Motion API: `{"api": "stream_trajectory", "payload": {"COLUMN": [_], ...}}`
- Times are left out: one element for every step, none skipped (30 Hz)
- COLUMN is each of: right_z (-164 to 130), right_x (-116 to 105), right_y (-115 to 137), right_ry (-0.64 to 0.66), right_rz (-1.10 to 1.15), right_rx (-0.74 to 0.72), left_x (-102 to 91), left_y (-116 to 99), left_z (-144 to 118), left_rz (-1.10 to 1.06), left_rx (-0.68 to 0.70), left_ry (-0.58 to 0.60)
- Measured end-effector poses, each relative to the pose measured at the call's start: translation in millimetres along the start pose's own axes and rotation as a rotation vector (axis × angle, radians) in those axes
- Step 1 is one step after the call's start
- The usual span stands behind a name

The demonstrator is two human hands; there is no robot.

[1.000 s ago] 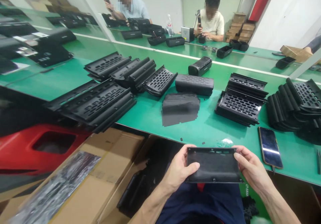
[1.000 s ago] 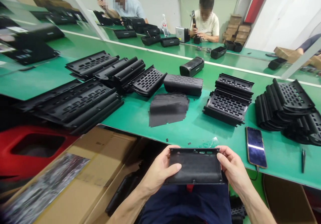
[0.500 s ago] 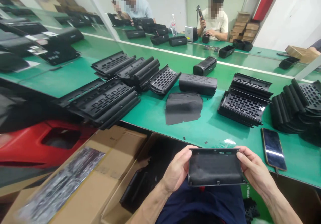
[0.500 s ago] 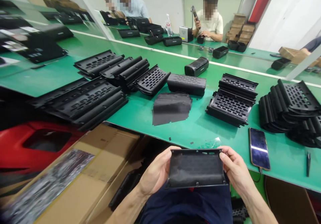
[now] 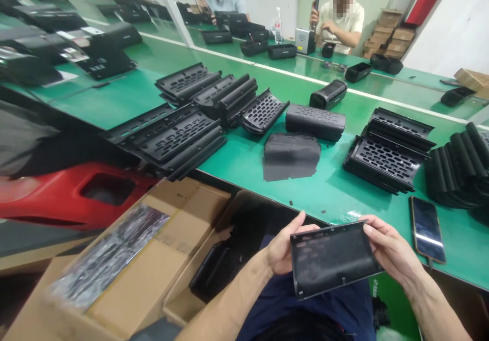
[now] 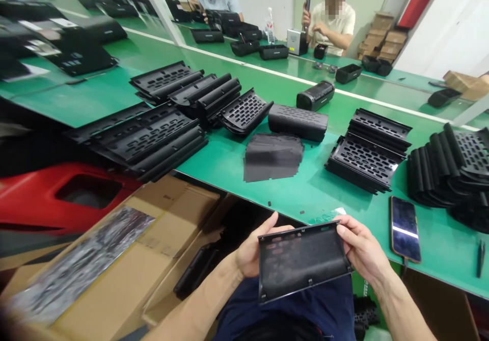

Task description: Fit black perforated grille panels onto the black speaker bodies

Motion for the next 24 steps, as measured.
{"api": "stream_trajectory", "payload": {"right_z": [1.4,2.9,4.4,6.0,7.6,9.4,11.4,13.6,16.1,18.5,20.7,22.4,23.2,22.4,19.7,14.7,7.6,-0.8,-9.9,-19.1,-27.6,-34.6,-39.6,-42.6], "right_x": [3.7,7.6,11.4,15.3,19.0,22.5,25.5,28.0,29.9,31.0,31.5,31.5,31.4,31.7,33.0,36.1,41.3,48.5,57.2,66.5,75.5,83.2,89.5,94.2], "right_y": [0.9,1.9,2.8,3.8,4.8,5.8,6.8,7.5,8.1,8.4,8.7,9.8,11.8,15.0,19.2,24.0,28.4,31.6,33.2,33.3,31.9,29.5,26.4,23.1], "right_ry": [0.013,0.023,0.030,0.034,0.037,0.040,0.043,0.046,0.051,0.059,0.069,0.075,0.070,0.051,0.023,0.004,0.016,0.073,0.178,0.312,0.449,0.569,0.660,0.723], "right_rz": [-0.002,-0.008,-0.018,-0.032,-0.049,-0.068,-0.088,-0.108,-0.131,-0.162,-0.206,-0.267,-0.349,-0.457,-0.586,-0.724,-0.857,-0.980,-1.083,-1.165,-1.232,-1.296,-1.362,-1.426], "right_rx": [0.015,0.029,0.042,0.052,0.059,0.063,0.064,0.062,0.065,0.072,0.073,0.049,-0.012,-0.105,-0.225,-0.364,-0.501,-0.622,-0.727,-0.818,-0.894,-0.946,-0.982,-1.006], "left_x": [-1.7,-3.2,-4.2,-4.9,-5.2,-5.4,-5.6,-6.0,-6.6,-7.3,-8.2,-9.3,-10.7,-12.2,-13.7,-15.0,-15.9,-16.2,-15.9,-15.0,-13.7,-12.4,-11.1,-9.9], "left_y": [0.9,2.5,4.5,6.9,9.2,11.3,12.9,13.9,14.4,14.7,14.8,14.8,14.5,13.9,13.1,12.2,11.3,10.5,9.9,9.4,8.8,8.1,7.3,6.7], "left_z": [3.1,6.1,8.6,10.5,11.8,12.5,12.6,12.4,11.9,11.1,10.1,9.0,7.9,6.7,5.6,4.7,3.8,3.1,2.7,2.3,2.1,1.9,1.9,1.8], "left_rz": [-0.005,-0.006,-0.005,0.000,0.008,0.017,0.025,0.029,0.030,0.030,0.030,0.027,0.021,0.006,-0.014,-0.035,-0.054,-0.069,-0.078,-0.087,-0.102,-0.123,-0.150,-0.176], "left_rx": [-0.031,-0.072,-0.122,-0.175,-0.222,-0.255,-0.270,-0.268,-0.252,-0.236,-0.224,-0.213,-0.199,-0.179,-0.157,-0.138,-0.120,-0.107,-0.104,-0.103,-0.092,-0.070,-0.043,-0.018], "left_ry": [0.021,0.049,0.085,0.126,0.168,0.205,0.231,0.245,0.250,0.253,0.256,0.257,0.255,0.248,0.239,0.232,0.229,0.232,0.242,0.256,0.267,0.270,0.265,0.255]}}
Point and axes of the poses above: each hand's wrist, its own z-axis towards the middle knuckle, its own x-axis out of the palm, y = z × x, the point moved 2 cm from there along z, towards the middle knuckle, and after that the axes turned 10 degrees about -x, right-handed, at the moved point
